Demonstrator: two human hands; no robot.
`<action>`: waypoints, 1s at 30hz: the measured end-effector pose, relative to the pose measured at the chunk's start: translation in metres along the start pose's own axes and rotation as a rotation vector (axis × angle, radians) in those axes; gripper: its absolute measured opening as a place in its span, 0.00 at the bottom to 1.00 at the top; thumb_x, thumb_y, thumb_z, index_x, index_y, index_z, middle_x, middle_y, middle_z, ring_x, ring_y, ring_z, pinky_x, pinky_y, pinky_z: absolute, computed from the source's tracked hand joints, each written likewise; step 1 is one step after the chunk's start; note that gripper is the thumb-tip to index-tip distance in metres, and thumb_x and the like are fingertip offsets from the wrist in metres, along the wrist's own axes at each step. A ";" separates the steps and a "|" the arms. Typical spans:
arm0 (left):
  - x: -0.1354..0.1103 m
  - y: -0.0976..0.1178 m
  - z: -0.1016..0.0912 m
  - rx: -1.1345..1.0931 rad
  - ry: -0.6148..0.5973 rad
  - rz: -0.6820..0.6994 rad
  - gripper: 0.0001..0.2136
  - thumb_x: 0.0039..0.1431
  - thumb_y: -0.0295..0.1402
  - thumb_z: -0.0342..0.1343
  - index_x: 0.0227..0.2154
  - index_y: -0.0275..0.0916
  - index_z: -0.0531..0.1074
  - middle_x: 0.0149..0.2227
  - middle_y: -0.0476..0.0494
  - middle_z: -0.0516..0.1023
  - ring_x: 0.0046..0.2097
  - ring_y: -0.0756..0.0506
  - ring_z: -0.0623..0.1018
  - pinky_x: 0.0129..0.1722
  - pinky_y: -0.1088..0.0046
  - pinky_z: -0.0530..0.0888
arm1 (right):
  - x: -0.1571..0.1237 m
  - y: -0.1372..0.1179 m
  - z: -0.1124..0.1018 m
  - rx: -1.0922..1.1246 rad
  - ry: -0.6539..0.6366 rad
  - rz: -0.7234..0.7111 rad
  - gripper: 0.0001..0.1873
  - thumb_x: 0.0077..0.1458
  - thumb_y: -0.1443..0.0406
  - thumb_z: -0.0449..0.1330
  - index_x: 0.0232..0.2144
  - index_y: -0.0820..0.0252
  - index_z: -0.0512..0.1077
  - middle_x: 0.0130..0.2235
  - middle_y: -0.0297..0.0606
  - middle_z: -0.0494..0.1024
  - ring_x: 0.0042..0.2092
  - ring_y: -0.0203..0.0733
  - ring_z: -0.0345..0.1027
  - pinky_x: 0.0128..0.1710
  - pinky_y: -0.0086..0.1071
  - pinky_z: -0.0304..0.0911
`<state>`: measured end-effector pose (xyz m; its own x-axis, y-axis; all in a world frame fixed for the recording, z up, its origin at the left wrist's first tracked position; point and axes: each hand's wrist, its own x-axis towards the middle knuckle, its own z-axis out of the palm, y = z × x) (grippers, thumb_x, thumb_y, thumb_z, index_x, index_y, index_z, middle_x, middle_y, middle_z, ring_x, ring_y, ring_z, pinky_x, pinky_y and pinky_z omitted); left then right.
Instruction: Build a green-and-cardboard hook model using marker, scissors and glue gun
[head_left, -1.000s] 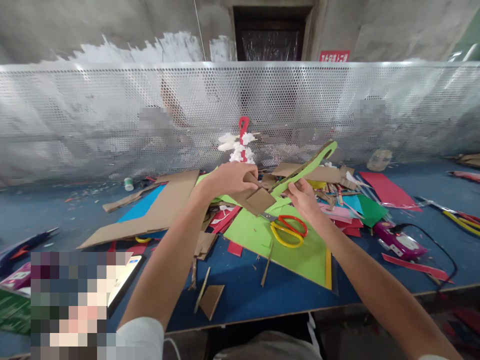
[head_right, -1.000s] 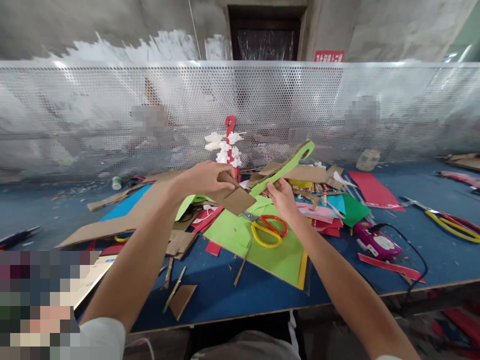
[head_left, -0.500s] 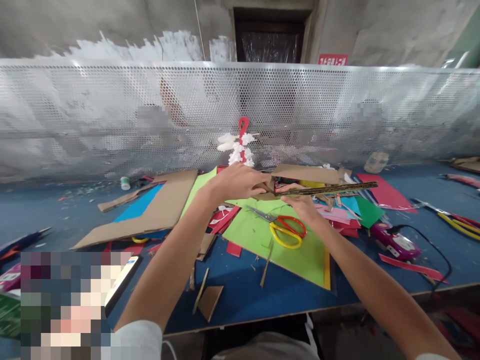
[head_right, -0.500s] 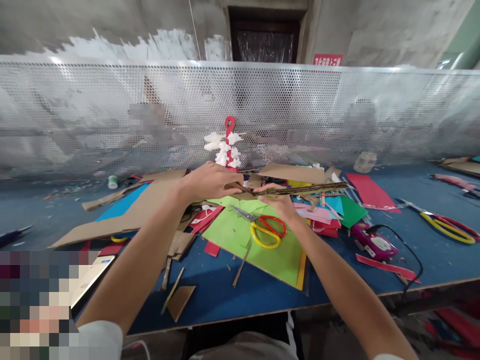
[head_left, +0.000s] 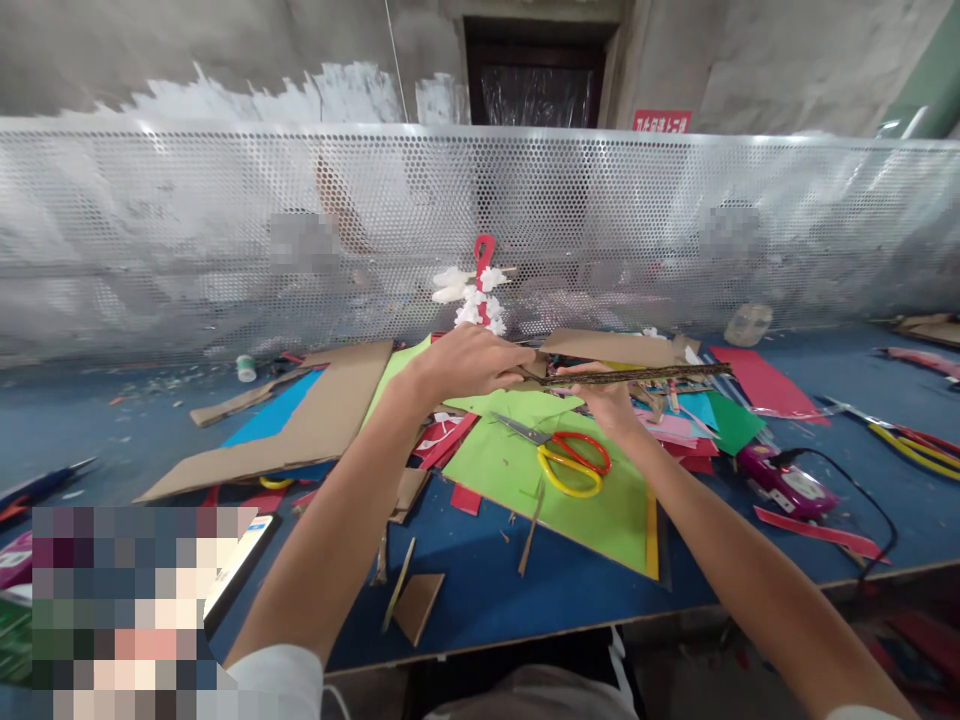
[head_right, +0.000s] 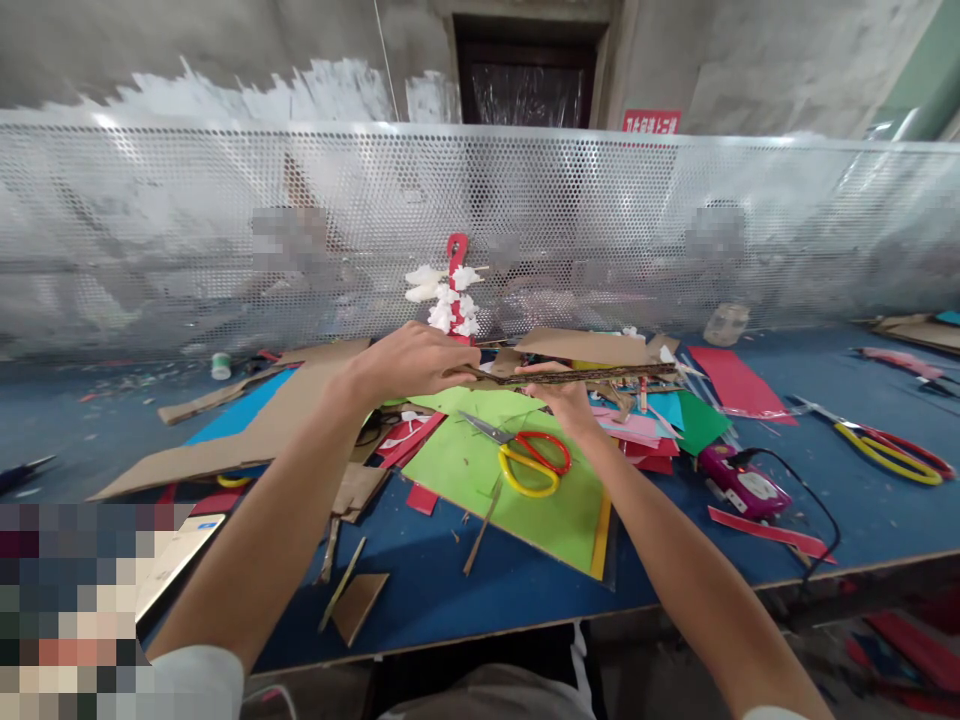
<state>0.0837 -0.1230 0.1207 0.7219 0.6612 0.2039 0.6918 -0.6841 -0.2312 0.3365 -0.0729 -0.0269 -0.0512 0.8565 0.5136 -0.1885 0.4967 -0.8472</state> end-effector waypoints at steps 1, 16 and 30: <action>0.000 -0.003 0.001 -0.017 -0.003 -0.016 0.11 0.70 0.40 0.49 0.44 0.44 0.75 0.37 0.43 0.81 0.37 0.44 0.76 0.36 0.69 0.61 | 0.002 0.004 -0.003 0.007 0.020 0.018 0.12 0.42 0.59 0.76 0.29 0.52 0.79 0.37 0.36 0.85 0.44 0.50 0.78 0.47 0.43 0.73; 0.002 -0.060 0.051 -0.569 -0.071 -0.076 0.15 0.60 0.46 0.57 0.41 0.39 0.74 0.44 0.41 0.79 0.44 0.44 0.77 0.43 0.70 0.69 | 0.007 0.007 0.011 0.248 0.093 0.306 0.21 0.36 0.57 0.80 0.30 0.58 0.78 0.33 0.32 0.82 0.32 0.35 0.74 0.33 0.30 0.73; -0.011 -0.075 0.055 -0.710 -0.210 -0.037 0.15 0.58 0.47 0.60 0.38 0.39 0.76 0.41 0.44 0.81 0.43 0.43 0.78 0.42 0.72 0.69 | 0.025 -0.002 -0.023 0.377 0.357 0.334 0.20 0.40 0.56 0.78 0.31 0.53 0.74 0.31 0.30 0.83 0.33 0.40 0.78 0.31 0.31 0.75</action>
<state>0.0229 -0.0621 0.0837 0.7294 0.6841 -0.0033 0.6092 -0.6474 0.4579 0.3578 -0.0496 -0.0156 0.1520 0.9837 0.0959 -0.5563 0.1654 -0.8144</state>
